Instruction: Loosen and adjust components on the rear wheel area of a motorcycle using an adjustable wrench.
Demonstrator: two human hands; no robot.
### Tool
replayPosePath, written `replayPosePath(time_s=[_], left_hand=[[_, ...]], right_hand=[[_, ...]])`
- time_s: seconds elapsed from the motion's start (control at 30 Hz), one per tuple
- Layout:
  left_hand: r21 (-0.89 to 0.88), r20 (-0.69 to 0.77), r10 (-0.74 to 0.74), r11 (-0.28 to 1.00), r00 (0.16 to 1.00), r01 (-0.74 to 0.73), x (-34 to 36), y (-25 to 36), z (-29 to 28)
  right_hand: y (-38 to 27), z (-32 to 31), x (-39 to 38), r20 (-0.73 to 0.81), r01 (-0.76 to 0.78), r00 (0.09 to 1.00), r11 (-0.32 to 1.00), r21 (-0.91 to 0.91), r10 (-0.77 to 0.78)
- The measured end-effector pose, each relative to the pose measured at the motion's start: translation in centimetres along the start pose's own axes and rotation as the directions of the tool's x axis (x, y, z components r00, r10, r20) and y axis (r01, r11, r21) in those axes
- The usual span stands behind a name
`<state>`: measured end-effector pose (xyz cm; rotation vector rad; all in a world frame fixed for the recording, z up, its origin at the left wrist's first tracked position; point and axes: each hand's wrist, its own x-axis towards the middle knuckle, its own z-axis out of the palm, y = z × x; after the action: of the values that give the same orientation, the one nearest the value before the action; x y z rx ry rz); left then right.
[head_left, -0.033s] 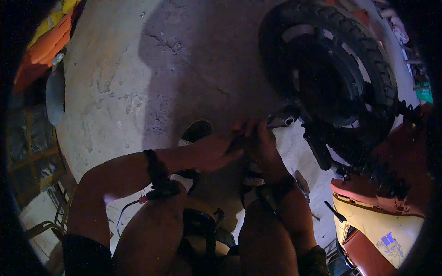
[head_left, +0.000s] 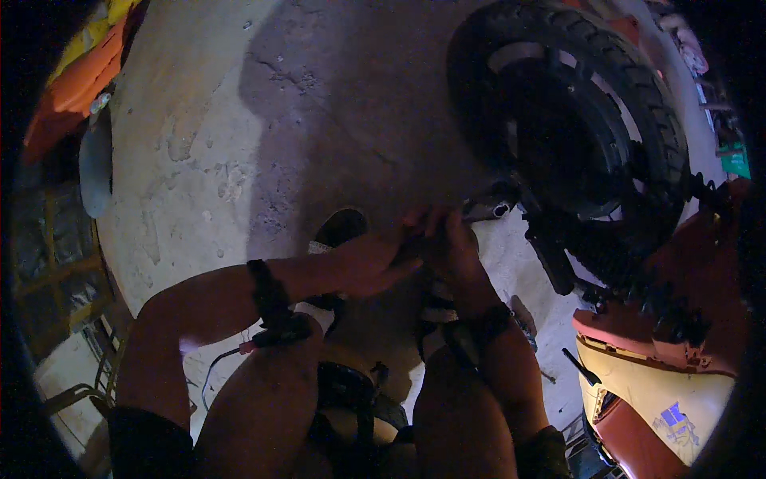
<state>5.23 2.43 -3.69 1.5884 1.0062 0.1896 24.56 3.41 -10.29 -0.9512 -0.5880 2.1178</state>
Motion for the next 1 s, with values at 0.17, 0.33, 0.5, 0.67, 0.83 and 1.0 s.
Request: replayPosePath(time_s=[0.17,0.33,0.5,0.67,0.83,1.0], left_hand=[[0.013,-0.077,-0.056,0.998,0.995,0.057,-1.0,-2.5,0.7],[0.027,-0.211,0.043,0.999,0.977,-0.038,0.0,-2.5,2.1],[-0.046,-0.192,0.160,0.984,0.968,-0.171,-0.5,-2.5,0.8],[0.048,-0.099,-0.087,0.995,0.991,0.092,-3.0,-5.1,0.5],[-0.073,-0.052,-0.344,0.937,0.937,0.340,-1.8,-1.1,2.2],[-0.031,-0.076,-0.352,0.936,0.933,0.351,-1.5,-3.0,3.0]], right_hand=[[-2.2,5.7,-0.4,-0.058,-0.060,0.996,0.996,0.073,0.064],[-2.9,4.8,-0.5,-0.144,-0.059,0.988,0.997,-0.056,0.050],[-1.5,3.4,0.2,-0.090,-0.085,0.992,0.996,-0.011,0.084],[-2.3,5.3,0.3,-0.086,-0.033,0.996,0.999,-0.016,0.032],[0.0,2.8,0.8,-0.110,-0.003,0.994,0.995,0.099,0.014],[-1.0,3.9,0.8,-0.119,0.044,0.992,0.997,-0.060,-0.051]])
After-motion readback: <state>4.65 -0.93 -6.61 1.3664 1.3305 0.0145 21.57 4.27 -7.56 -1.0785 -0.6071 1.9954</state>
